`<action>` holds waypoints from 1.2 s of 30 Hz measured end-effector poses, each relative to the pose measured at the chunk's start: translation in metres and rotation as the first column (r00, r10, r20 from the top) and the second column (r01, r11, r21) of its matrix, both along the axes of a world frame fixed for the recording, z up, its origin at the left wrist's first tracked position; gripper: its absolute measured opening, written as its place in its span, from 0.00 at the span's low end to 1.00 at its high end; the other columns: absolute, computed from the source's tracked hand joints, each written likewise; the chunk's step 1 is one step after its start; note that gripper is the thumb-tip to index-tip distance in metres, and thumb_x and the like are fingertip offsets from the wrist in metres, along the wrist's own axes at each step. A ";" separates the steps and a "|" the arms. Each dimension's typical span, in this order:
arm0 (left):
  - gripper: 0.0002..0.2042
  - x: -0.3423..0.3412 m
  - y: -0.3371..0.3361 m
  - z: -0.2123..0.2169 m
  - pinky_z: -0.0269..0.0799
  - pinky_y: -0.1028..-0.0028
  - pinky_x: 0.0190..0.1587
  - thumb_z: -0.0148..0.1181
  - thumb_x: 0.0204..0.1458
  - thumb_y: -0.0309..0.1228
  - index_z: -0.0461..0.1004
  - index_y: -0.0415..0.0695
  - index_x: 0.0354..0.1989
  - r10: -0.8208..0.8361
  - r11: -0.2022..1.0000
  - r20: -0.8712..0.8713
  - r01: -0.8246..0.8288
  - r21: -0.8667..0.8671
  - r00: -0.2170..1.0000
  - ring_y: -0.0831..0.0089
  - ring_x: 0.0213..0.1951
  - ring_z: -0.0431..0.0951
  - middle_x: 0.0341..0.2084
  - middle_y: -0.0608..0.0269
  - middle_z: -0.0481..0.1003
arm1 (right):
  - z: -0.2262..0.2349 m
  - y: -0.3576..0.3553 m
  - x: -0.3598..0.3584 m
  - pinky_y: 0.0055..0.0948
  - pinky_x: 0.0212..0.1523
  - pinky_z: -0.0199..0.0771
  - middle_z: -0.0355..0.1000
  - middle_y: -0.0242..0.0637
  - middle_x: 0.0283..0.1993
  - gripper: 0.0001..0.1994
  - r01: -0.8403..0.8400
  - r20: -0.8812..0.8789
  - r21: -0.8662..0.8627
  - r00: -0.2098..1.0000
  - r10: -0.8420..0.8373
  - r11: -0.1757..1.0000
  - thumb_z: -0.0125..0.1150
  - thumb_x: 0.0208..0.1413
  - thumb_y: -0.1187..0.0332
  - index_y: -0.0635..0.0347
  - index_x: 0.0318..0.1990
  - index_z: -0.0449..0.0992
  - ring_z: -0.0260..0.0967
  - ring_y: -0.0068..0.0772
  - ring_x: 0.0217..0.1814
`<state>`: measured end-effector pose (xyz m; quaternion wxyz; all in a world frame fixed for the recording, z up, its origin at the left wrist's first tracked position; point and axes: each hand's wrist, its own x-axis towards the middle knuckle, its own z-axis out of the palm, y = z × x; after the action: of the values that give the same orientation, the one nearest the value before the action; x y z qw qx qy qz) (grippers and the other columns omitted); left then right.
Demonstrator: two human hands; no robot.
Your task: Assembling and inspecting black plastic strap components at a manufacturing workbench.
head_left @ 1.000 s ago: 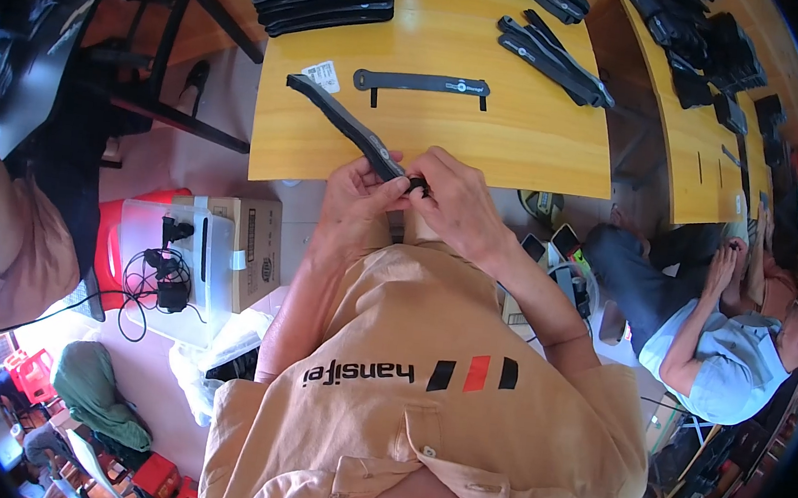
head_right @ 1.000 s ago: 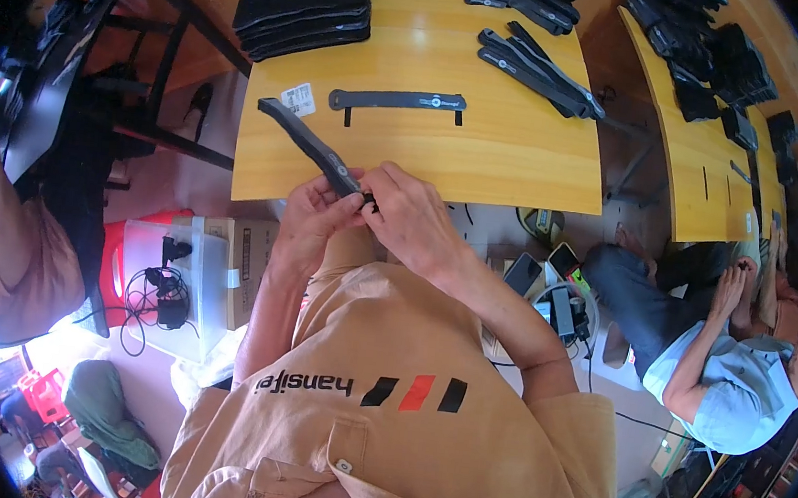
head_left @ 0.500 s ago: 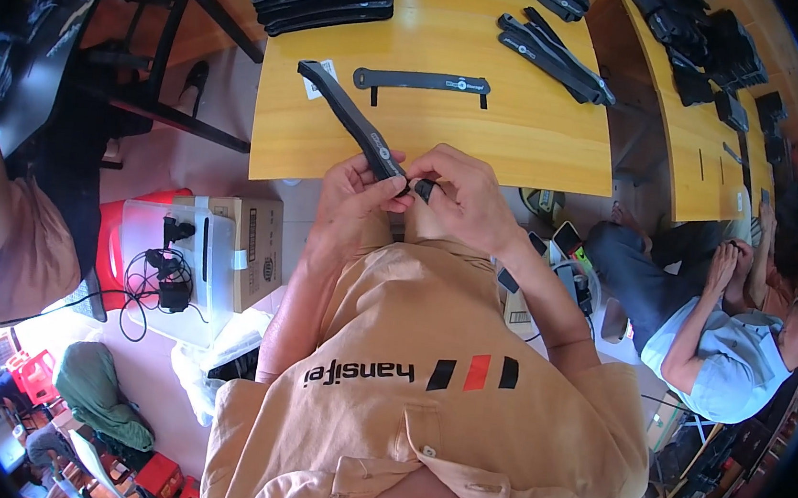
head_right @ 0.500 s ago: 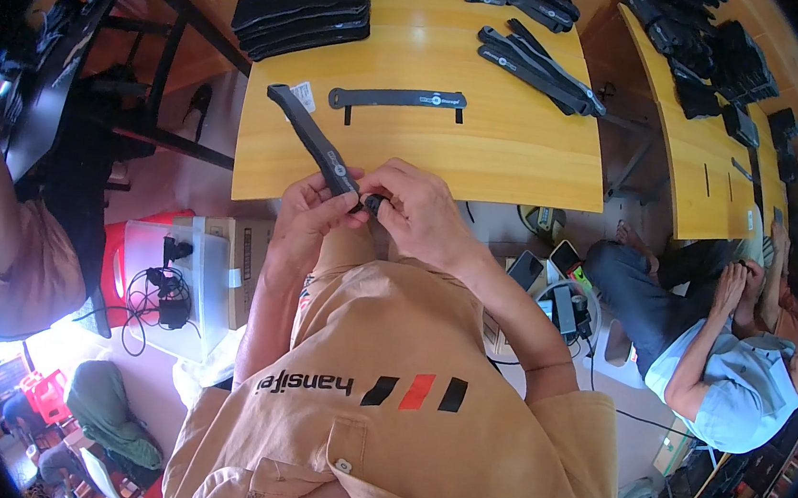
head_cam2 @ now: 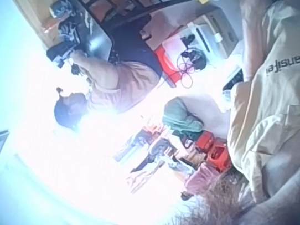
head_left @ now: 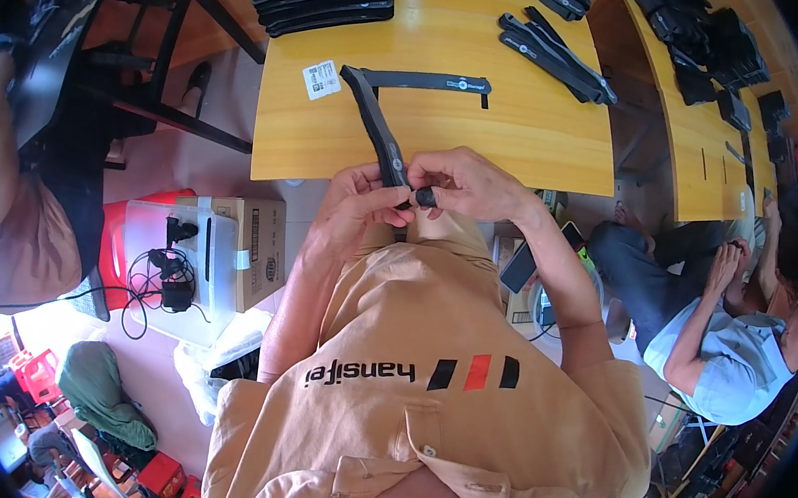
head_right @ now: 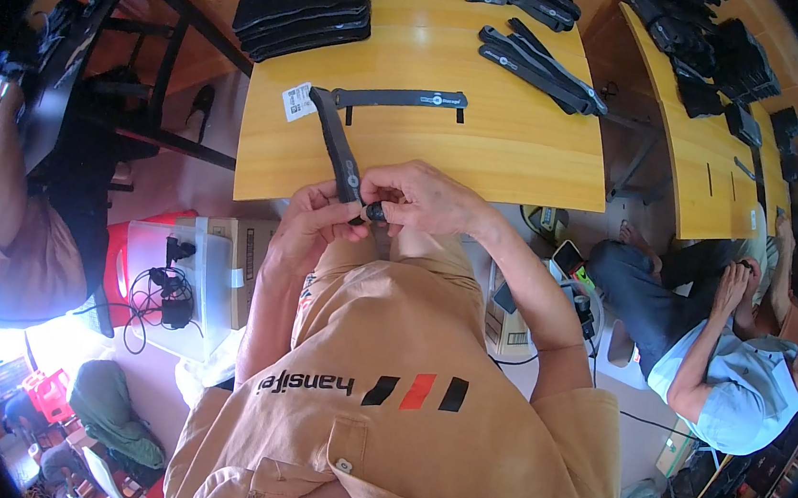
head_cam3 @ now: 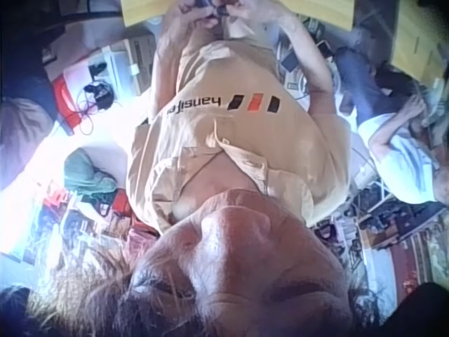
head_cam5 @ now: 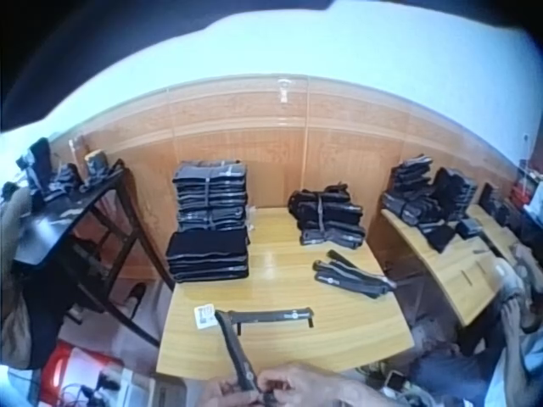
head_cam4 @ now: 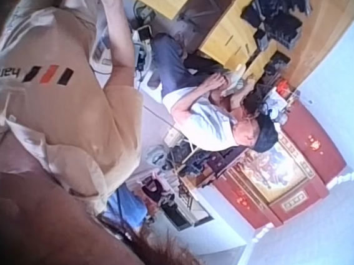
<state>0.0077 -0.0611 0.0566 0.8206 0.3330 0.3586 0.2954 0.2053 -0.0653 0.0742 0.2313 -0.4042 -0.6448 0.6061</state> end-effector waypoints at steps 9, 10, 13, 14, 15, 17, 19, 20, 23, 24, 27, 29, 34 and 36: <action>0.11 -0.001 -0.001 0.001 0.74 0.81 0.30 0.57 0.47 0.24 0.71 0.32 0.39 -0.045 0.999 0.021 0.045 -0.007 0.999 0.76 0.26 0.77 0.30 0.55 0.76 | -0.001 0.005 0.000 0.24 0.25 0.67 0.62 0.33 0.21 0.04 -0.097 -0.089 -0.016 0.991 0.095 0.995 0.48 0.44 0.75 0.65 0.29 0.64 0.65 0.21 0.24; 0.11 -0.002 -0.002 0.000 0.75 0.81 0.30 0.58 0.47 0.23 0.71 0.32 0.39 -0.051 0.999 0.039 0.051 -0.014 0.998 0.75 0.27 0.77 0.30 0.55 0.76 | 0.003 0.005 -0.001 0.26 0.26 0.67 0.62 0.35 0.20 0.04 -0.125 -0.011 0.051 0.992 0.126 0.991 0.49 0.44 0.74 0.65 0.29 0.64 0.65 0.25 0.24; 0.12 -0.002 -0.002 -0.003 0.75 0.81 0.31 0.58 0.47 0.23 0.71 0.32 0.40 -0.043 0.999 0.017 0.043 -0.011 0.999 0.75 0.27 0.77 0.31 0.54 0.75 | 0.012 0.006 -0.005 0.31 0.26 0.67 0.64 0.40 0.20 0.05 -0.198 0.174 0.198 0.971 0.165 0.960 0.50 0.44 0.73 0.65 0.28 0.64 0.65 0.35 0.23; 0.12 -0.003 -0.003 -0.003 0.75 0.81 0.31 0.58 0.47 0.23 0.71 0.32 0.40 -0.042 0.999 0.017 0.042 -0.011 0.999 0.75 0.27 0.77 0.31 0.54 0.75 | 0.015 0.006 -0.007 0.34 0.27 0.67 0.66 0.43 0.21 0.06 -0.244 0.276 0.274 0.946 0.167 0.930 0.51 0.44 0.71 0.64 0.27 0.64 0.66 0.41 0.24; 0.12 -0.003 -0.004 -0.003 0.75 0.80 0.31 0.57 0.47 0.22 0.70 0.31 0.40 -0.036 0.999 0.013 0.036 -0.008 0.999 0.74 0.28 0.77 0.31 0.54 0.75 | 0.018 0.004 -0.009 0.34 0.27 0.67 0.66 0.43 0.21 0.06 -0.245 0.276 0.274 0.946 0.168 0.930 0.51 0.44 0.71 0.64 0.27 0.64 0.66 0.41 0.24; 0.12 -0.004 -0.004 -0.004 0.75 0.80 0.32 0.56 0.47 0.21 0.70 0.30 0.41 -0.030 1.000 0.009 0.030 -0.004 1.000 0.73 0.28 0.77 0.31 0.54 0.75 | 0.024 -0.004 -0.013 0.39 0.30 0.68 0.69 0.48 0.25 0.09 -0.236 0.405 0.320 0.909 0.093 0.917 0.54 0.45 0.68 0.64 0.27 0.65 0.67 0.50 0.27; 0.13 -0.005 -0.005 -0.006 0.76 0.79 0.32 0.57 0.46 0.20 0.69 0.30 0.41 -0.070 0.998 0.036 0.069 0.006 0.997 0.73 0.30 0.77 0.32 0.54 0.75 | 0.029 -0.012 -0.017 0.40 0.30 0.69 0.70 0.48 0.26 0.09 -0.235 0.455 0.378 0.889 0.041 0.896 0.55 0.45 0.67 0.64 0.27 0.66 0.68 0.50 0.27; 0.13 -0.005 -0.006 -0.005 0.76 0.79 0.32 0.57 0.46 0.20 0.69 0.30 0.41 -0.069 0.998 0.036 0.069 0.006 0.997 0.73 0.30 0.77 0.32 0.54 0.75 | 0.030 -0.015 -0.019 0.41 0.30 0.69 0.70 0.48 0.26 0.10 -0.236 0.501 0.434 0.866 -0.015 0.869 0.57 0.45 0.66 0.63 0.27 0.66 0.69 0.49 0.28; 0.12 -0.004 -0.006 0.000 0.76 0.79 0.33 0.57 0.47 0.19 0.70 0.32 0.42 -0.070 0.997 0.048 0.068 0.045 0.996 0.75 0.30 0.77 0.33 0.55 0.75 | 0.024 -0.024 -0.024 0.40 0.29 0.70 0.70 0.47 0.26 0.11 -0.196 0.482 0.558 0.868 -0.122 0.806 0.59 0.45 0.65 0.63 0.27 0.67 0.70 0.49 0.27; 0.13 -0.004 -0.005 0.002 0.75 0.79 0.35 0.57 0.47 0.19 0.69 0.31 0.42 -0.088 0.994 0.039 0.085 0.062 0.995 0.74 0.31 0.77 0.33 0.56 0.75 | 0.023 -0.025 -0.023 0.40 0.29 0.70 0.70 0.47 0.26 0.11 -0.195 0.481 0.558 0.868 -0.123 0.806 0.59 0.45 0.65 0.63 0.27 0.67 0.70 0.49 0.27; 0.15 -0.007 0.000 0.006 0.74 0.79 0.36 0.57 0.47 0.20 0.68 0.31 0.44 -0.158 0.983 0.027 0.155 0.094 0.987 0.74 0.32 0.77 0.32 0.57 0.74 | 0.021 -0.026 -0.021 0.39 0.27 0.69 0.70 0.46 0.27 0.09 -0.178 0.447 0.597 0.884 -0.139 0.782 0.59 0.44 0.66 0.61 0.27 0.67 0.70 0.47 0.27; 0.15 -0.010 0.001 0.008 0.74 0.79 0.36 0.57 0.47 0.20 0.68 0.31 0.45 -0.204 0.974 0.021 0.201 0.108 0.979 0.75 0.31 0.77 0.31 0.58 0.74 | 0.026 -0.026 -0.020 0.38 0.26 0.67 0.69 0.45 0.24 0.07 -0.112 0.335 0.531 0.938 -0.086 0.840 0.58 0.43 0.68 0.61 0.26 0.69 0.69 0.46 0.26; 0.09 -0.003 -0.005 0.012 0.73 0.80 0.31 0.56 0.50 0.26 0.71 0.33 0.36 -0.201 0.976 -0.036 0.203 0.077 0.979 0.76 0.26 0.75 0.26 0.59 0.74 | 0.027 -0.028 -0.016 0.35 0.24 0.64 0.68 0.44 0.20 0.05 0.014 0.243 0.412 0.962 -0.125 0.911 0.56 0.42 0.70 0.62 0.23 0.69 0.67 0.45 0.23; 0.08 0.004 -0.009 0.034 0.72 0.80 0.28 0.56 0.51 0.28 0.72 0.33 0.32 -0.145 0.969 -0.269 0.191 0.156 0.952 0.77 0.24 0.74 0.23 0.60 0.73 | 0.027 -0.025 -0.013 0.34 0.24 0.64 0.68 0.44 0.19 0.05 0.074 0.241 0.378 0.954 -0.176 0.923 0.55 0.41 0.71 0.63 0.22 0.68 0.66 0.45 0.22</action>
<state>0.0120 -0.0705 0.0910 0.7563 0.4703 0.4034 0.2100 0.1920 -0.0907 0.1009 0.2506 -0.4737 -0.7442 0.3988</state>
